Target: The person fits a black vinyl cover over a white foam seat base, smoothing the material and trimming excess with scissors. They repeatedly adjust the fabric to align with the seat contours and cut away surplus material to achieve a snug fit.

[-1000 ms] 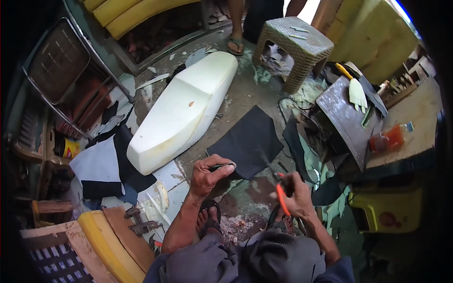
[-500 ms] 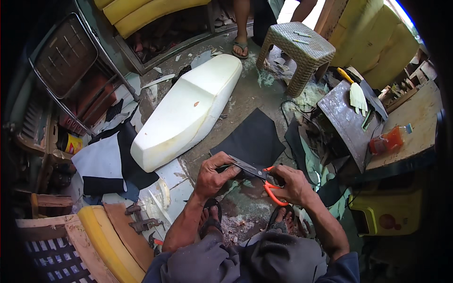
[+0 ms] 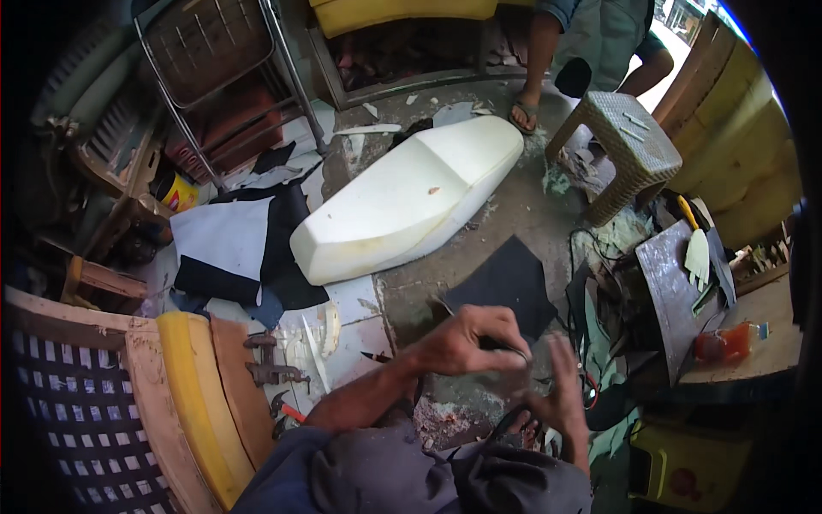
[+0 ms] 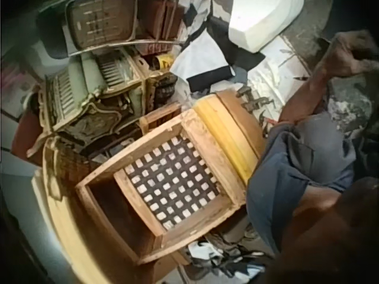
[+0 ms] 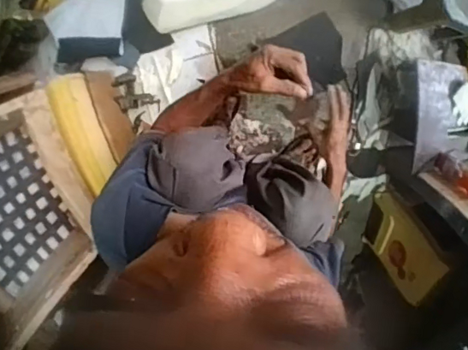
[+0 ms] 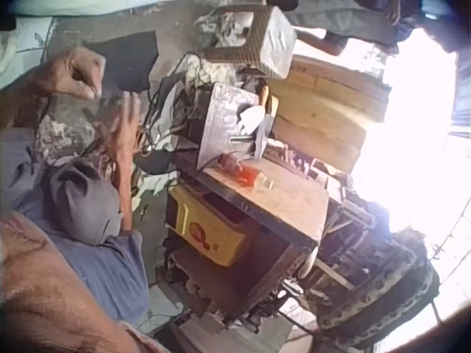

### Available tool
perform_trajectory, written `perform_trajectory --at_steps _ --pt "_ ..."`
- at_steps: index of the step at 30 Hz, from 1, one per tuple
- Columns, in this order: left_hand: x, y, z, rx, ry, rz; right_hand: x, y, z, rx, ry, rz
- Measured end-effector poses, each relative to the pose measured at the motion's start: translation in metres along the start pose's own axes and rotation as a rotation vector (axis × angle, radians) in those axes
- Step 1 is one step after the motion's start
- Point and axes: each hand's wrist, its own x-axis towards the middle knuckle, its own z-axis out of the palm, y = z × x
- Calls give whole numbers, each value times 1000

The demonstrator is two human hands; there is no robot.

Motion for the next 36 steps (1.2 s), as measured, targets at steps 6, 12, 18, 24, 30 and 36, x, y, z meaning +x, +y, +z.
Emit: perform_trajectory --at_steps 6,12,18,24,30,36 --pt "-20 -50 -138 652 529 93 32 -23 -40 30 228 23" --pt "-190 -114 -380 725 1236 -1029 17 -31 -102 568 530 178" --pt "-153 -155 -201 -297 1059 -831 1 -53 -149 318 570 212" --pt "-168 -183 -57 761 1026 -616 4 -54 -153 408 772 265" --pt "-69 -105 30 1222 -68 -488 -23 -55 -168 360 984 345" --pt "20 -120 -40 324 230 -316 -45 -58 -169 275 1229 391"
